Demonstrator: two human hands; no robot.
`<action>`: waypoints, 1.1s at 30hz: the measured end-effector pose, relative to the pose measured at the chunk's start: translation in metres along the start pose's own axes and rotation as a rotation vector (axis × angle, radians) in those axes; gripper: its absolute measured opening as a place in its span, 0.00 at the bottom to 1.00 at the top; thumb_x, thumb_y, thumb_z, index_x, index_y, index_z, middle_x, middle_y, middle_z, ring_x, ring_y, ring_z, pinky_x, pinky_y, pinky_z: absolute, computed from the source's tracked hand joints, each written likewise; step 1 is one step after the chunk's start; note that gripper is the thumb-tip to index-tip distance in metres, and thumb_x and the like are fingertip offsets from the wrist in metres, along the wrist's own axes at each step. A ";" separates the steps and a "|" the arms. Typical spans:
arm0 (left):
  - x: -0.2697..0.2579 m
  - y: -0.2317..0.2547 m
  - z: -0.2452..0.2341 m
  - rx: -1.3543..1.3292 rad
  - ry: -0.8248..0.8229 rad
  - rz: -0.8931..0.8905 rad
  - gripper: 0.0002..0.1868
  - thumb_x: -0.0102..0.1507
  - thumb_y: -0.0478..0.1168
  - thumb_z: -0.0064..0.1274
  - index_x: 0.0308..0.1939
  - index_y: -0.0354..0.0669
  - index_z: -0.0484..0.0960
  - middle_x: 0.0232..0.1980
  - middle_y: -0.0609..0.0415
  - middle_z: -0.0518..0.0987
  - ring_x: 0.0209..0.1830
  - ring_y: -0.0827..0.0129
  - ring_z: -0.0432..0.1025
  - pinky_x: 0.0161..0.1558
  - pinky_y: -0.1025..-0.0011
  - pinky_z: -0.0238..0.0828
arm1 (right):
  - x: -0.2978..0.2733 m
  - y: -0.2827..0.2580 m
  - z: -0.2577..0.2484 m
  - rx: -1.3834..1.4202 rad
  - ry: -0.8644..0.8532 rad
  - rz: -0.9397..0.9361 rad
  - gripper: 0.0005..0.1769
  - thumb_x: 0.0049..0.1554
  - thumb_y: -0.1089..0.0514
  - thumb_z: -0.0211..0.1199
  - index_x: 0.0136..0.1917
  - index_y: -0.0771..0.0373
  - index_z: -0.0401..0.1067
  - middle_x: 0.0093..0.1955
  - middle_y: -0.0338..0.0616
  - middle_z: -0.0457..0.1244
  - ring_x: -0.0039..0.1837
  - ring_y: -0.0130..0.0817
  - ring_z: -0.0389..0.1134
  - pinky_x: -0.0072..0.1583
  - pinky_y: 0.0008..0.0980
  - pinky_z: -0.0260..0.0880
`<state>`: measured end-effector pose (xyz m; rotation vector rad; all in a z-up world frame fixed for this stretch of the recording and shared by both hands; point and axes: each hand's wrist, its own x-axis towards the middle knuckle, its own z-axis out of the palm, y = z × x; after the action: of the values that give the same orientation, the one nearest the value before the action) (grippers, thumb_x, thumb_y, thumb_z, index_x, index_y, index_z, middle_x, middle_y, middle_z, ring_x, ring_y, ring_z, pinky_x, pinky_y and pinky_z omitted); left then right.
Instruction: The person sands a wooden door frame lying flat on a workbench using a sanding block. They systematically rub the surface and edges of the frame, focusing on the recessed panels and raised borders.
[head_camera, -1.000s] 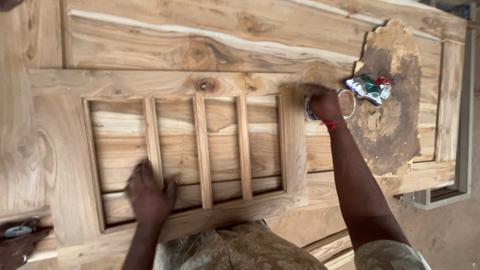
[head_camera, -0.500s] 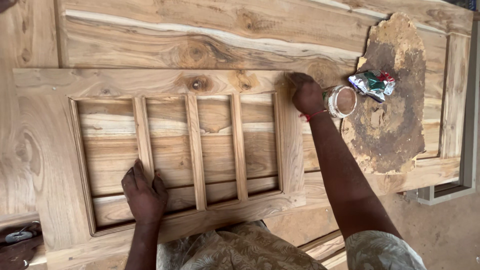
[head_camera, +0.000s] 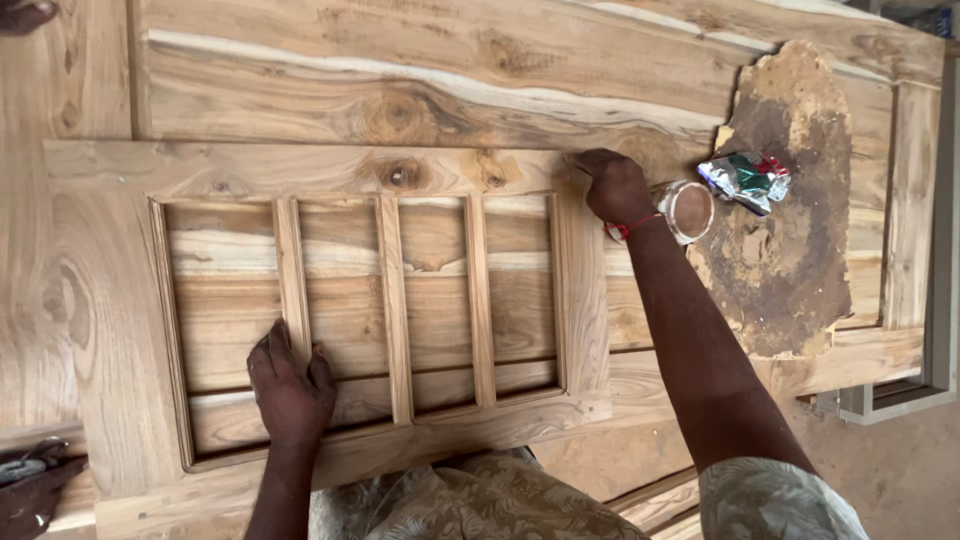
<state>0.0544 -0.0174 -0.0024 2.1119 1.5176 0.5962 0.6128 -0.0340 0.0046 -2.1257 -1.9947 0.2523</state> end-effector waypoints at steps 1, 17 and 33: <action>-0.003 -0.001 0.000 -0.007 -0.011 -0.016 0.31 0.66 0.38 0.54 0.71 0.25 0.67 0.59 0.31 0.70 0.59 0.39 0.66 0.61 0.48 0.66 | -0.008 -0.001 0.000 0.009 -0.013 -0.030 0.33 0.45 0.73 0.55 0.62 0.58 0.78 0.62 0.52 0.70 0.62 0.51 0.72 0.64 0.42 0.73; -0.002 -0.005 0.001 -0.031 -0.015 -0.040 0.32 0.65 0.38 0.55 0.70 0.26 0.68 0.57 0.32 0.71 0.58 0.39 0.66 0.60 0.47 0.66 | -0.023 0.039 -0.009 -0.142 -0.255 0.029 0.32 0.45 0.69 0.61 0.62 0.51 0.80 0.61 0.48 0.70 0.57 0.49 0.72 0.59 0.43 0.74; -0.001 -0.003 -0.001 -0.054 -0.008 -0.051 0.31 0.65 0.39 0.56 0.70 0.26 0.69 0.58 0.32 0.71 0.58 0.39 0.67 0.61 0.47 0.66 | -0.031 0.019 -0.015 -0.078 -0.266 0.093 0.24 0.50 0.68 0.63 0.59 0.57 0.80 0.59 0.53 0.70 0.56 0.52 0.72 0.61 0.44 0.72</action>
<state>0.0514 -0.0171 -0.0040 2.0268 1.5289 0.6034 0.6334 -0.0669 0.0136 -2.3445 -2.0766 0.5055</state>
